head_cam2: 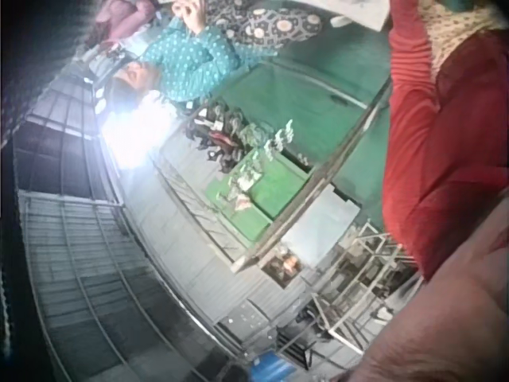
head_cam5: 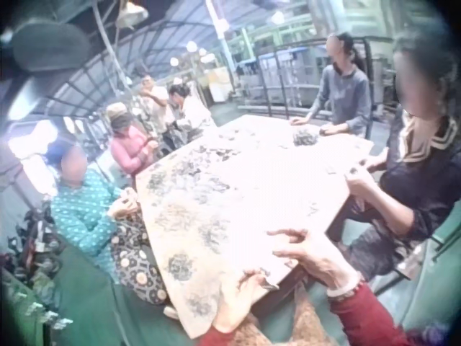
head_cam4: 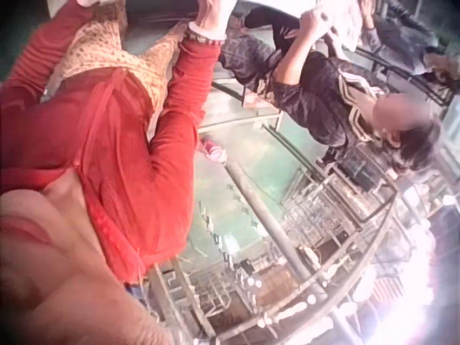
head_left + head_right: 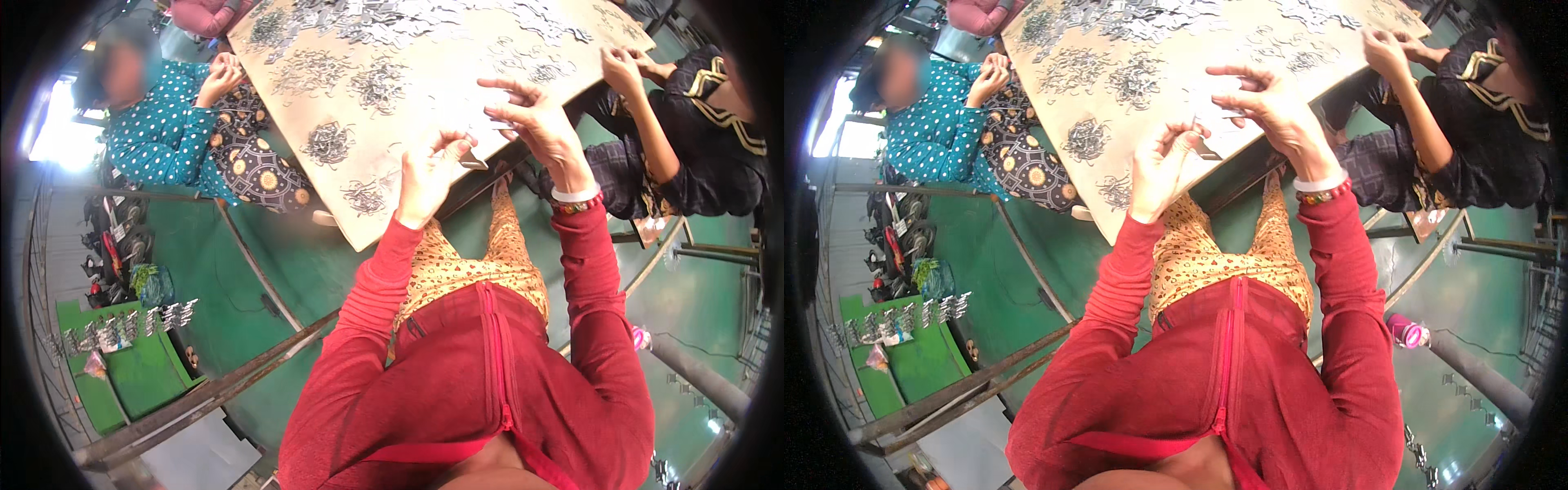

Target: The person hangs a rack of attached parts onto an overhead frame. Then, the person sits at a table and attaches metal wire hooks to metal plates by hand.

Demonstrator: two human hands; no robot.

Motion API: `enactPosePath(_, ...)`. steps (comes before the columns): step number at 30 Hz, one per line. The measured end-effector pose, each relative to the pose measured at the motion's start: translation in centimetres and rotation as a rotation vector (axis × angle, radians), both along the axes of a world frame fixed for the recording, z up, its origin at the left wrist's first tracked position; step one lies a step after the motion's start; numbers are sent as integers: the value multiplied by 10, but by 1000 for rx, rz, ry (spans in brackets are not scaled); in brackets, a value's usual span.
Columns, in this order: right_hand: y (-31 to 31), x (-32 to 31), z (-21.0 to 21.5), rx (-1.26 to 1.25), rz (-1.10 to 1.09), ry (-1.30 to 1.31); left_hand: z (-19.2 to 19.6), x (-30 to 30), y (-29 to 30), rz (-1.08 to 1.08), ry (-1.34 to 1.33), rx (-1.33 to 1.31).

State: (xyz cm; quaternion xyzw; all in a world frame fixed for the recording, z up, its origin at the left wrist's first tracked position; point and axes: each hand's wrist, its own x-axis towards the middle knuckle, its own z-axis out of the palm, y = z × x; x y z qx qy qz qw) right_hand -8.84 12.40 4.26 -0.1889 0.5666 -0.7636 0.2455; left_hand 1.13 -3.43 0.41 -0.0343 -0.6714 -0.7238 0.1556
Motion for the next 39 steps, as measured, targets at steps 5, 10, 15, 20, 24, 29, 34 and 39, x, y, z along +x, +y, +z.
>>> enactPosePath(5, 14, -1, -10, -117, 63, -256, -1, 3, 4, 108, 130, -460)
enactPosePath(10, 11, 12, -11, 109, -114, -114, -17, 7, -2, 49, 100, -596)
enactPosePath(15, 10, 32, -5, 166, -243, 48, -27, -15, -27, 43, 64, -526)
enactPosePath(20, 16, 34, -2, 218, -230, 101, -67, -118, -144, 362, 38, -1001)
enactPosePath(24, 26, 34, -9, 225, -249, 89, -91, -158, -159, 231, -34, -1395)
enactPosePath(29, 31, 45, -5, 181, -274, 48, -64, -163, -155, 323, 104, -1448)
enactPosePath(34, 37, 58, -12, 158, -261, 52, -38, -146, -128, 379, 137, -1164)
enactPosePath(39, 37, 60, -22, 221, -248, 159, 1, -84, -43, -90, -196, -264)
